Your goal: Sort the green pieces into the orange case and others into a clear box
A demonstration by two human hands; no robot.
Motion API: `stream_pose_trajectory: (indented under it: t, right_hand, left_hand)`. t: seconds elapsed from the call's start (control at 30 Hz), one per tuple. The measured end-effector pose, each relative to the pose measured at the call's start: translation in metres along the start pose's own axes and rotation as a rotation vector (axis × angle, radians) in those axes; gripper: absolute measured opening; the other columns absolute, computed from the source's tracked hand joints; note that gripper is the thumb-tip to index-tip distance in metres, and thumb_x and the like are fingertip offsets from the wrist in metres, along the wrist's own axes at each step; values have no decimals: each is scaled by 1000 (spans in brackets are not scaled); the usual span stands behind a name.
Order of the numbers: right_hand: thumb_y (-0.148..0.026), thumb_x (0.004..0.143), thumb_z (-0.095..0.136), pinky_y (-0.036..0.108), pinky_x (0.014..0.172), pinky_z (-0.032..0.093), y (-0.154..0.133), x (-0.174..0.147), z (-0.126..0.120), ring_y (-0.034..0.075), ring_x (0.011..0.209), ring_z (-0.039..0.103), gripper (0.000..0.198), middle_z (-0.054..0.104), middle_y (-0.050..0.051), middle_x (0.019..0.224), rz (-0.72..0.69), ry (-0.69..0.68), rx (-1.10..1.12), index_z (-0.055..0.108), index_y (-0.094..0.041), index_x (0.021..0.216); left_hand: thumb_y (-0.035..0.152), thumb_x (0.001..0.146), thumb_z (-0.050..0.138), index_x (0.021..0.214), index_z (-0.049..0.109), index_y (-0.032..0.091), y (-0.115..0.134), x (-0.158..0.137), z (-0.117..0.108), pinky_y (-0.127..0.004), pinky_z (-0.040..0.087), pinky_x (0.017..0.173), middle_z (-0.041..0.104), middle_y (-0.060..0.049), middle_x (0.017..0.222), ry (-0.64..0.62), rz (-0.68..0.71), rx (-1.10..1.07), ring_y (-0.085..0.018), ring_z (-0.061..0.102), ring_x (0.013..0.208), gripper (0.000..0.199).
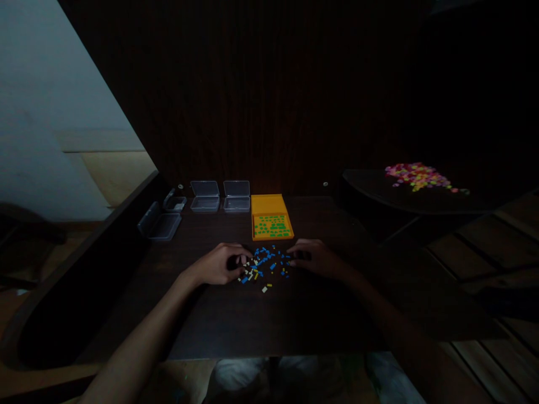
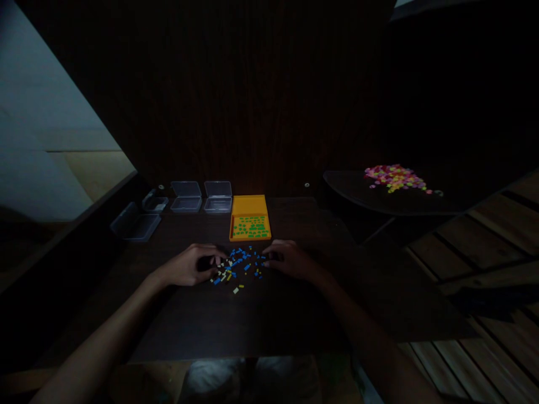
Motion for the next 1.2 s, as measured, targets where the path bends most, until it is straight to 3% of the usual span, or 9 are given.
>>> stream_pose_trajectory:
  t: [0.13,0.3,0.4,0.53,0.73,0.93,1.2]
  right_hand:
    - [-35,85,68,27,68,48,-7,1,-2,16,73,64,19,70,4,82,-25,44,19,74,-20,94]
    - [-36,90,56,27,60,45,12,-6,-42,15,61,58,24,66,3,69,120,487,33,70,-19,79]
    - [-35,87,55,26,56,42,25,-8,-52,14,57,53,25,64,3,66,191,608,12,69,-18,76]
    - [-39,83,56,24,55,41,38,1,-48,13,58,52,27,64,3,68,203,599,63,71,-17,79]
    - [-45,78,60,24,52,39,58,19,-37,12,53,50,36,63,2,61,237,558,150,75,-15,90]
    - [-44,75,64,23,48,39,70,30,-28,11,49,48,43,63,2,58,286,493,201,75,-11,99]
    - [-42,73,65,22,49,41,75,24,-32,11,50,52,40,65,2,59,320,495,209,76,-12,96]
  left_hand:
    - [19,81,61,110,67,17,0,1,-2,-29,52,76,69,-5,91,48,14,39,-17,64,81,29]
    - [29,91,56,116,63,17,-12,2,-19,-41,49,98,67,-10,114,316,-39,122,-24,59,110,29]
    - [33,93,56,122,60,18,-24,3,-19,-44,49,101,66,-10,117,385,-64,117,-24,58,114,34]
    - [39,91,58,129,57,18,-42,8,-14,-45,50,103,63,-12,123,401,-136,99,-25,58,117,43]
    - [45,91,58,129,60,17,-51,16,-12,-45,49,105,60,-13,127,398,-174,123,-26,59,119,48]
    - [41,93,56,129,60,18,-48,25,-10,-43,51,103,63,-12,122,376,-122,137,-24,61,115,44]
    - [36,94,55,124,64,18,-43,31,-9,-41,53,99,68,-11,116,396,-39,143,-23,62,111,36]
Point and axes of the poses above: each hand's wrist, its own x-axis towards the middle knuckle, its own z-axis out of the palm, y = z × x, the point moved 10 cm from there along x, towards the middle knuckle
